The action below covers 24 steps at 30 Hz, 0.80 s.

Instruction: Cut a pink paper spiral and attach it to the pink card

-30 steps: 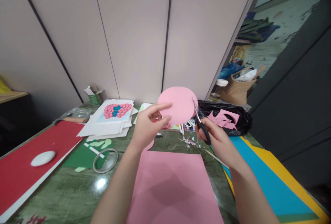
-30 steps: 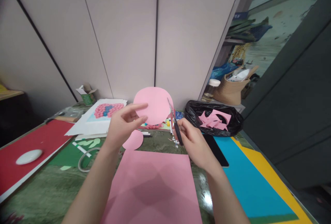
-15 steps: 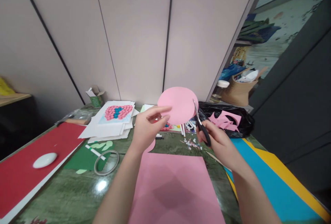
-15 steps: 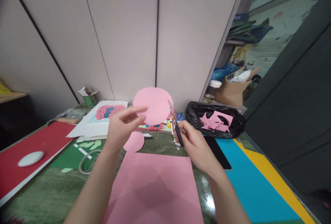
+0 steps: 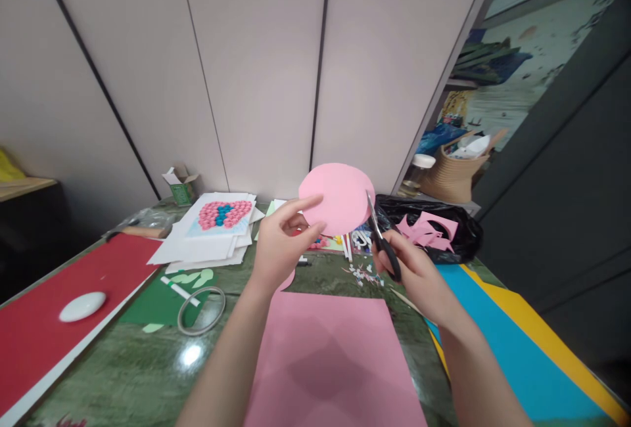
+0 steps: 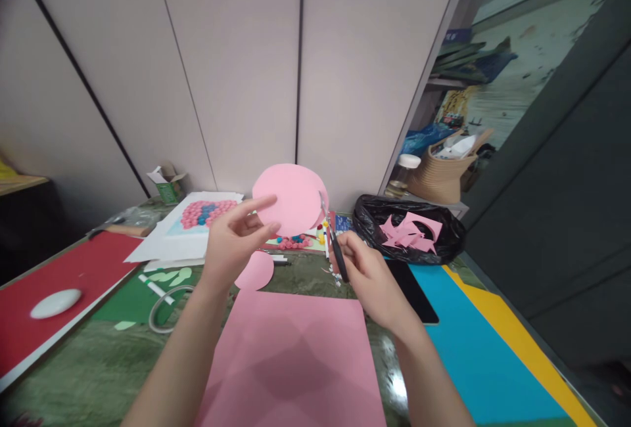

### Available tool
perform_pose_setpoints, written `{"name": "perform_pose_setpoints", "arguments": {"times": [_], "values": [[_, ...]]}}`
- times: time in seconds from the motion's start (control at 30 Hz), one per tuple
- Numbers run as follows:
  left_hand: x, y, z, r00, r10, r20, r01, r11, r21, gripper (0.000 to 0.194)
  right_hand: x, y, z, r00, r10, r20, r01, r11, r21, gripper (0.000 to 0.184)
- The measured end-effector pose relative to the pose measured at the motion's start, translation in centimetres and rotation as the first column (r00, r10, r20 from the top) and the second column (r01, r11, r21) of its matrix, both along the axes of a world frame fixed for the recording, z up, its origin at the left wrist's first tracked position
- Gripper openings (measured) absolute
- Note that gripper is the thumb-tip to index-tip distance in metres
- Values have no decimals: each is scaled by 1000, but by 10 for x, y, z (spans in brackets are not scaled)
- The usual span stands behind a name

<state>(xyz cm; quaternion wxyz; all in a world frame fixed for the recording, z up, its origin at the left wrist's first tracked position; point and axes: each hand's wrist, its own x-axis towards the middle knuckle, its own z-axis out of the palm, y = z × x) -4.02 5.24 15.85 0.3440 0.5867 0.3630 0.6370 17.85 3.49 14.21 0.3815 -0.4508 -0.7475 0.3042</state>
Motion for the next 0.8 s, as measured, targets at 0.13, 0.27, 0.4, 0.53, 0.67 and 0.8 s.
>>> {"name": "perform_pose_setpoints", "arguments": {"times": [0.13,0.27,0.4,0.53,0.67,0.8], "values": [[-1,0,0,999,-45,-9,45,999,-5,36,-1,-2,2,1000,9,-4,-9,1000,0,16],[-4,0,1,995,-96,-39,95,995,-34,36,-1,-1,2,1000,-13,-13,13,1000,5,16],[-5,0,2,993,-110,-44,108,993,-48,36,-2,-1,2,1000,-20,-23,20,1000,7,17],[-5,0,2,994,-101,-43,99,994,-47,36,-2,0,3,1000,-20,-14,20,1000,24,17],[-4,0,2,996,-80,-48,78,996,-35,35,-1,0,1,1000,-19,1,19,1000,25,18],[-5,0,1,997,-48,-64,47,999,-26,33,-1,0,1,1000,-15,7,15,999,38,18]]}}
